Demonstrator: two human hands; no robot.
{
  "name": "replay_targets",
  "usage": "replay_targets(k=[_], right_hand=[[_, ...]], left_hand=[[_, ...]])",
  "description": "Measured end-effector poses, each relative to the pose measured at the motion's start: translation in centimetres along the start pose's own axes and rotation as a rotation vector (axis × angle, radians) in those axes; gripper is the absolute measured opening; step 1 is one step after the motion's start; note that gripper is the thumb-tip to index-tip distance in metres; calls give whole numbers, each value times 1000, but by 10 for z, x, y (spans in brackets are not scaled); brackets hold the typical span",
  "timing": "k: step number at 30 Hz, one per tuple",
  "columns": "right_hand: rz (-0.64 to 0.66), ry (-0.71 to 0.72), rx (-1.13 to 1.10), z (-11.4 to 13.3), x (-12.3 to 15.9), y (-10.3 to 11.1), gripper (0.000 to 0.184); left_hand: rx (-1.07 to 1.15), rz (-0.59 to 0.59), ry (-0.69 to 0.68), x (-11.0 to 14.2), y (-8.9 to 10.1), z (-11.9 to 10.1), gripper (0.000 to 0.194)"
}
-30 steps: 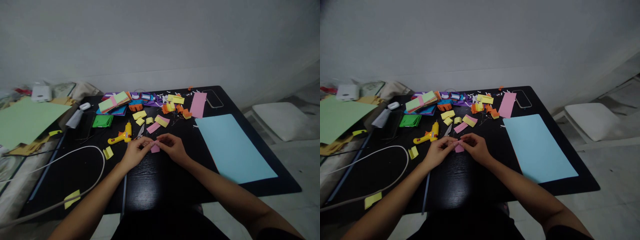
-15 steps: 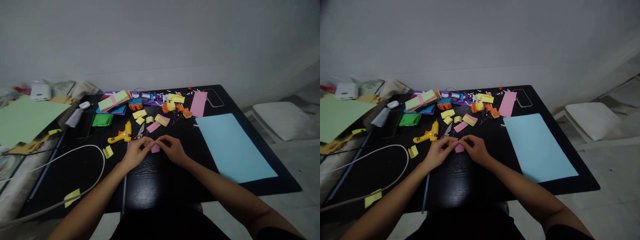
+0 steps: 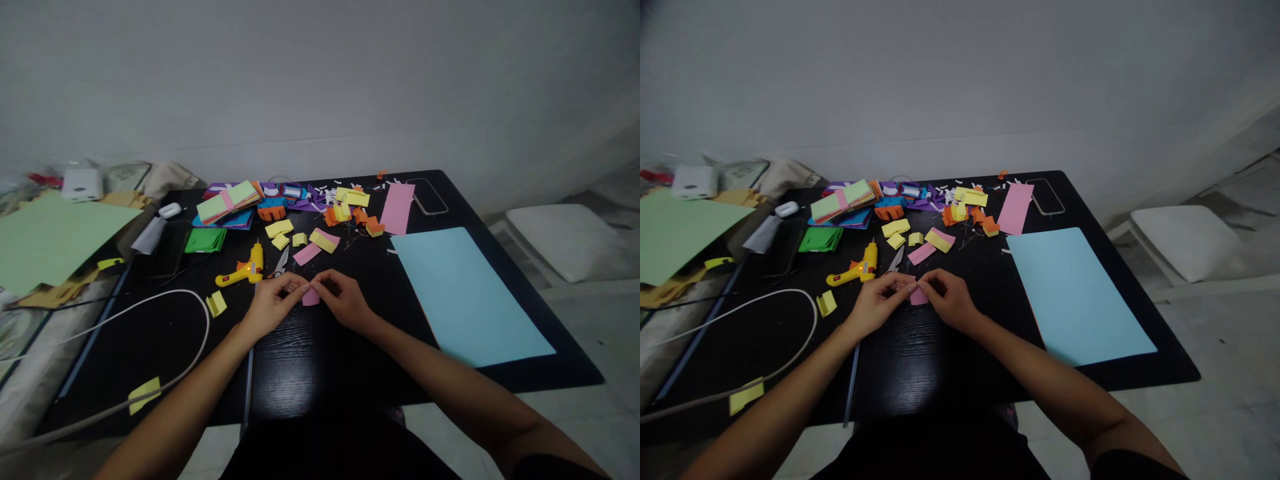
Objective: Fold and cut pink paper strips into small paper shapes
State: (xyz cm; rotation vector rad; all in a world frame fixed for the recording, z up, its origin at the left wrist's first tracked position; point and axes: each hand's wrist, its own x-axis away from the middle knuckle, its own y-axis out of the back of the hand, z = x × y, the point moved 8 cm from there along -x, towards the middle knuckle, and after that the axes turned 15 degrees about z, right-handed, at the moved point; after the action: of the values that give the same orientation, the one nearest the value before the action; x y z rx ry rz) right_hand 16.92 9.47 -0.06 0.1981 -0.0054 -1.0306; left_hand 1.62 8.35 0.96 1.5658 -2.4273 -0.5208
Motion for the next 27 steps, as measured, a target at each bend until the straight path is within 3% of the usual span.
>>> replay_targets(k=[11,20,27], right_hand=[[49,8,25,-2,-3,-3,14],[106,-2,-187,-7,-2,-5,17],[45,-20,-138,-7,-4,-3,20]], left_hand=[[-20,-28,-18,2,2,-1,17],[33,-48,5,1,6,1,19],[54,-40,14,1,5,2,20]])
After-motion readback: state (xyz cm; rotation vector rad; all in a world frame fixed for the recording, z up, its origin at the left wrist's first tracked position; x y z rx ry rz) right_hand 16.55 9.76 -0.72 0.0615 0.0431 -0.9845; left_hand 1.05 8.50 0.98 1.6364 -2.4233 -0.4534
